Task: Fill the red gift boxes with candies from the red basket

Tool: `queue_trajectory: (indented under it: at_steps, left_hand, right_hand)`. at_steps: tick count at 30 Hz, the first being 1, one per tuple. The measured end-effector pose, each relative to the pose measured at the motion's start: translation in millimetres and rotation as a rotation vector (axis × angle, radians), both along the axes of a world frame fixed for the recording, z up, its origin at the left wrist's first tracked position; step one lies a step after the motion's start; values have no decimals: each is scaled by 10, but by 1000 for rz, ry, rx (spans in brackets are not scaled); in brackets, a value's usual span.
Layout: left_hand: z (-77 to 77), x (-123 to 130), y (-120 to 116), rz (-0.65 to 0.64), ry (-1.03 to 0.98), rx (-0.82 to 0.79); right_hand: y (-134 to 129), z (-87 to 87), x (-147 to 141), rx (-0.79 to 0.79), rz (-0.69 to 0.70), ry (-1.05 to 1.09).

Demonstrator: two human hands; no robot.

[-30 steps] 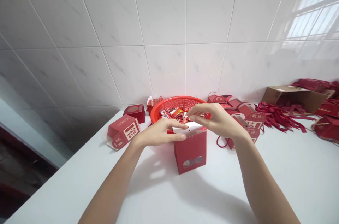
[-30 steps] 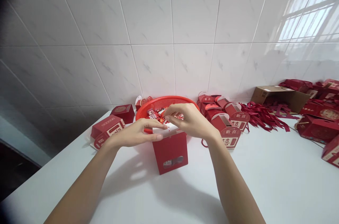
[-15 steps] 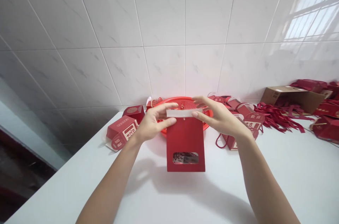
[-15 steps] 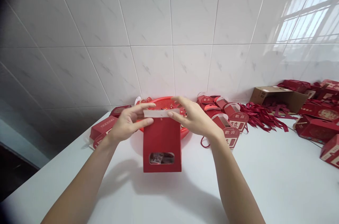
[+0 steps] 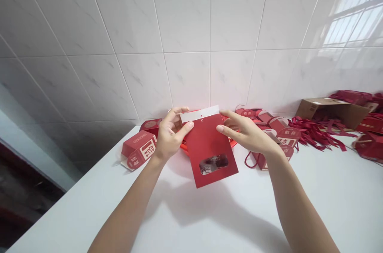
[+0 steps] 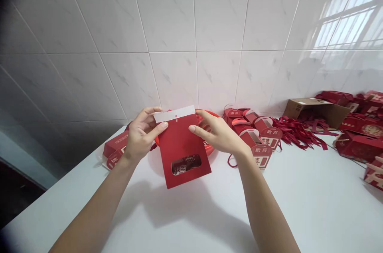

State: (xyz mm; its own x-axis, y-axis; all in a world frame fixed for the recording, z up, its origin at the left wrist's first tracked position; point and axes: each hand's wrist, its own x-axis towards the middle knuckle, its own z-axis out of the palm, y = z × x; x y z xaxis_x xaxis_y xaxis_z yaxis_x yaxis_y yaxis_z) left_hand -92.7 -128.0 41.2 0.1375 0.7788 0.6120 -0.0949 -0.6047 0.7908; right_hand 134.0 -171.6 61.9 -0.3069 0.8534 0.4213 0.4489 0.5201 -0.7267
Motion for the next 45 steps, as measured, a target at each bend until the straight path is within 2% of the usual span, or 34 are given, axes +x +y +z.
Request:
queue_trajectory:
  at_steps: [6, 10, 15, 20, 25, 32, 40, 42, 45]
  left_hand:
    - [-14, -1, 18, -138, -76, -59]
    - [-67, 29, 49, -86, 15, -8]
    - [-102, 65, 4, -138, 91, 31]
    - [-100, 77, -10, -94, 104, 33]
    - [-111, 75, 1, -10, 137, 150]
    - [-84, 70, -21, -15, 175, 277]
    - [-97, 59, -16, -7, 217, 320]
    - [-92, 54, -26, 2, 224, 319]
    - [-67, 50, -36, -11, 198, 296]
  right_hand:
    - [-40, 34, 18, -30, 91, 73]
    - [-30, 47, 35, -50, 78, 55]
    - [5, 49, 69, -22, 54, 24]
    - [13, 53, 93, -8, 83, 27]
    - [19, 43, 107, 32, 53, -34]
    - [-6, 65, 91, 7, 36, -74]
    - [-75, 119, 103, 261, -73, -26]
    - [-124, 147, 162, 360, -170, 42]
    - [-213, 190, 314, 558, -449, 195]
